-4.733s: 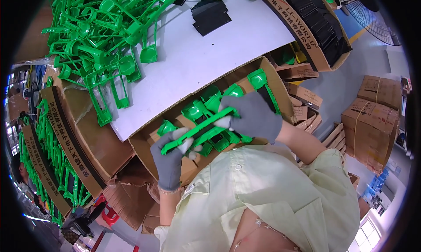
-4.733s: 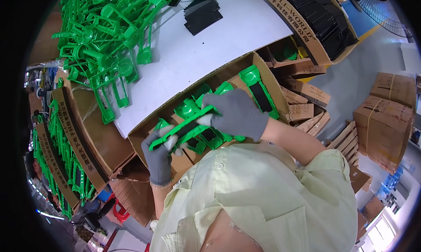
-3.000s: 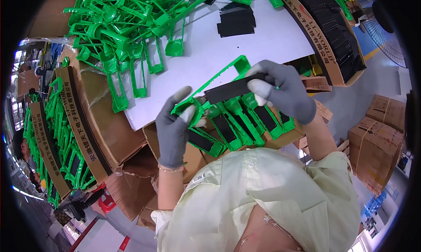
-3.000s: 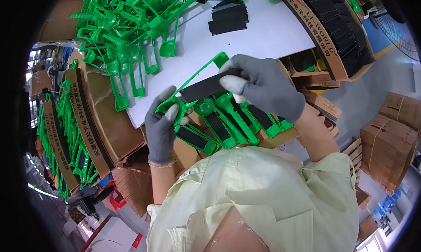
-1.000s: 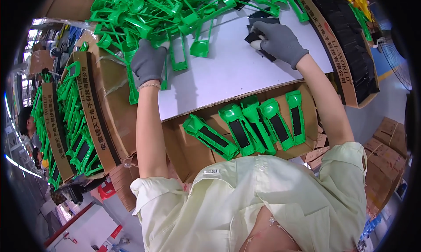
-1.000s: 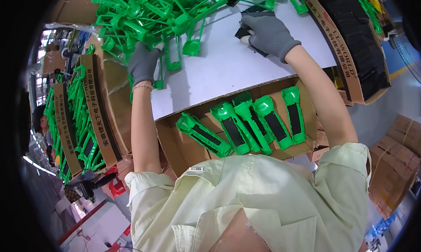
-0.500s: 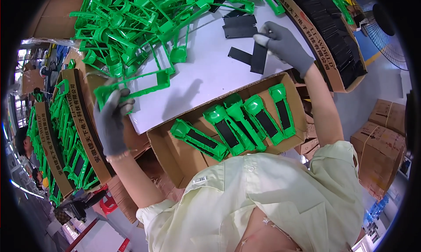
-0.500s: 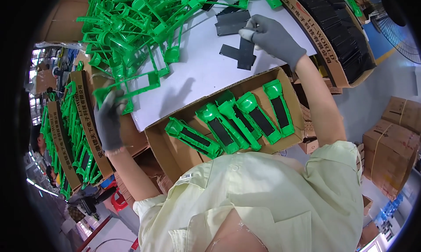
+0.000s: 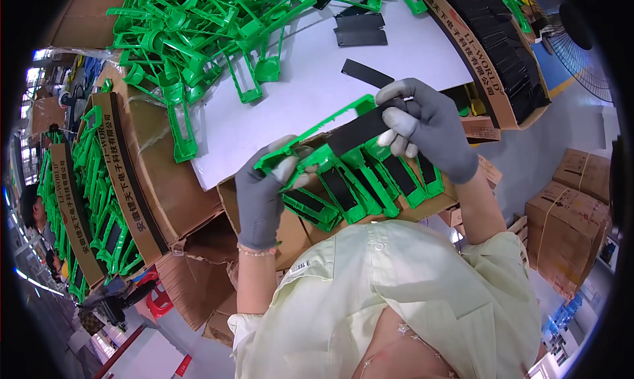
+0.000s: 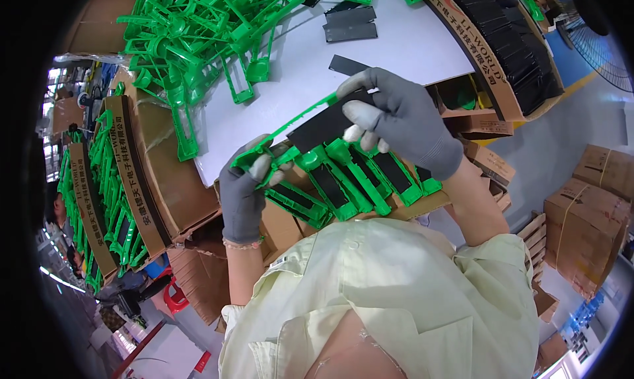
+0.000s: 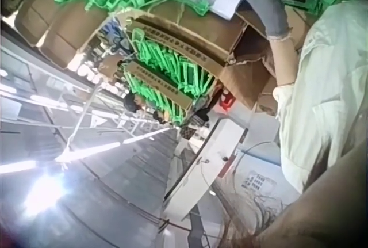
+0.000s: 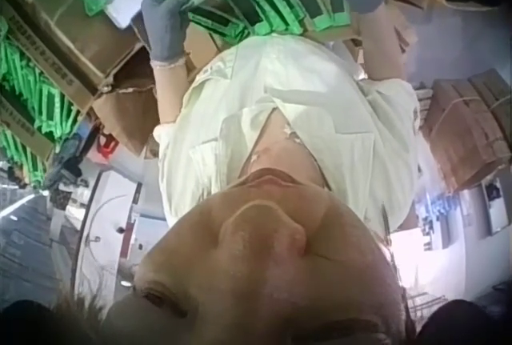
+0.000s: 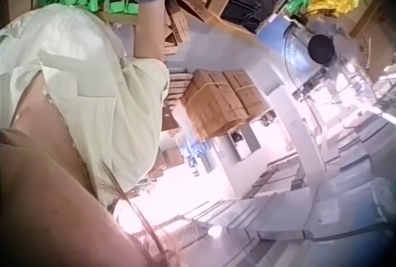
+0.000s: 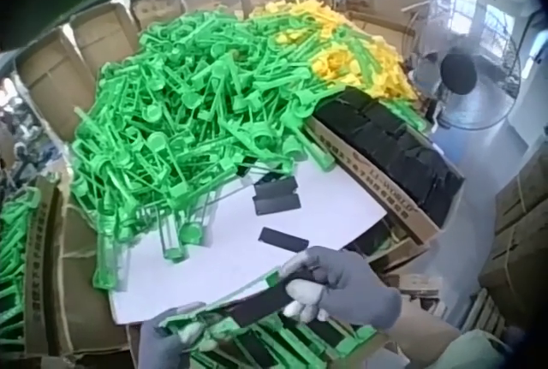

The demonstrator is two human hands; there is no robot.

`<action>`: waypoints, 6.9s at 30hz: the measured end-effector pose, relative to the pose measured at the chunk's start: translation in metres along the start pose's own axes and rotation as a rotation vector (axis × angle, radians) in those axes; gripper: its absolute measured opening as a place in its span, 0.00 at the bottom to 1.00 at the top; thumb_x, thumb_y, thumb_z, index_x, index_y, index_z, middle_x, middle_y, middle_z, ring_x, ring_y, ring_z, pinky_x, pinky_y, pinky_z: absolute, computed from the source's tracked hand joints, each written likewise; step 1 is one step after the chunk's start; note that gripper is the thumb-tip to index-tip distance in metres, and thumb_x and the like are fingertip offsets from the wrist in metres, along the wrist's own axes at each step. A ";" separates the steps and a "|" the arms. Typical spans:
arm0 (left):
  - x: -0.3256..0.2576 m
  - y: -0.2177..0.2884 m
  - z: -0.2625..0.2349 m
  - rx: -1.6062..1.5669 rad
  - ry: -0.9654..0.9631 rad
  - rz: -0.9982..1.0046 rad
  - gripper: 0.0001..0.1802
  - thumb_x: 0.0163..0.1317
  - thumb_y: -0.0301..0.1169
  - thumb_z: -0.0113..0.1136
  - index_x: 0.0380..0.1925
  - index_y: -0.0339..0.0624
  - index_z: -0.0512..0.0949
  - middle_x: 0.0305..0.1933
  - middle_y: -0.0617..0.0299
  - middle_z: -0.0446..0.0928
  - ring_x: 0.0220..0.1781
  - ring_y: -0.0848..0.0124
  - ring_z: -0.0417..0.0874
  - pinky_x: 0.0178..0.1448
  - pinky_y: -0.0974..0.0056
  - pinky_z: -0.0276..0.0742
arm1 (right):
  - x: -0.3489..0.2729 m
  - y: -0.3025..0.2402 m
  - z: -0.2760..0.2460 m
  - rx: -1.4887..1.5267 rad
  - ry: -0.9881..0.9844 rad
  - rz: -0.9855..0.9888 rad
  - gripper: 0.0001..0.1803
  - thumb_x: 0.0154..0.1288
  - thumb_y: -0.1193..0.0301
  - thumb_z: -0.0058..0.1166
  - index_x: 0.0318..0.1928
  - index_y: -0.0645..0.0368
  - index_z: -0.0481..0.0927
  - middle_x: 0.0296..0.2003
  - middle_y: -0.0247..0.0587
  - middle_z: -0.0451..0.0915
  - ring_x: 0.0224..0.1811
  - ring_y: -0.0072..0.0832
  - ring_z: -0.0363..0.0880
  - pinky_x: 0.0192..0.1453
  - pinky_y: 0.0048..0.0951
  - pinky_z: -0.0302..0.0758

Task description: Assembling black strips onto green plastic frames and organizing them into boxes.

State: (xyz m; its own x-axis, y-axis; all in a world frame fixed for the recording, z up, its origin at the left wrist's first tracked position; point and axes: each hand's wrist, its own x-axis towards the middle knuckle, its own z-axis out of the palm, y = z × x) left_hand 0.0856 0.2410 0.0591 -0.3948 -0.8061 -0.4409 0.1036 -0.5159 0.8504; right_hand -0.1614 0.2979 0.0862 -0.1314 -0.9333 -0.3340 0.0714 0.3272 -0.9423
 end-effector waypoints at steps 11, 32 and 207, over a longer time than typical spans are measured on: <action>-0.004 -0.012 0.016 -0.112 -0.077 -0.053 0.15 0.62 0.22 0.55 0.47 0.23 0.73 0.40 0.47 0.79 0.38 0.58 0.85 0.37 0.66 0.85 | -0.007 0.018 0.025 -0.243 0.039 -0.194 0.09 0.66 0.72 0.50 0.45 0.62 0.73 0.21 0.32 0.76 0.19 0.12 0.70 0.23 0.15 0.66; -0.017 -0.012 0.016 0.235 -0.127 -0.027 0.15 0.58 0.19 0.57 0.46 0.27 0.77 0.35 0.55 0.80 0.32 0.66 0.85 0.31 0.71 0.81 | 0.009 0.032 0.005 -0.758 0.379 -0.708 0.26 0.50 0.52 0.65 0.42 0.57 0.77 0.27 0.35 0.79 0.24 0.30 0.78 0.31 0.26 0.73; 0.045 0.004 -0.154 0.786 0.798 0.484 0.08 0.65 0.30 0.56 0.33 0.36 0.74 0.26 0.68 0.71 0.27 0.81 0.70 0.30 0.74 0.68 | 0.163 0.027 -0.031 -1.409 -0.015 -0.268 0.28 0.62 0.51 0.50 0.60 0.48 0.69 0.59 0.34 0.69 0.46 0.39 0.79 0.47 0.39 0.76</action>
State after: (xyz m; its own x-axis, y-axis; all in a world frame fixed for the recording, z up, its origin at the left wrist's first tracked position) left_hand 0.2084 0.1578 -0.0018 0.2317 -0.9607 0.1527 -0.6051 -0.0195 0.7959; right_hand -0.2111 0.1592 0.0057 0.0273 -0.9877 -0.1537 -0.9764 0.0066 -0.2159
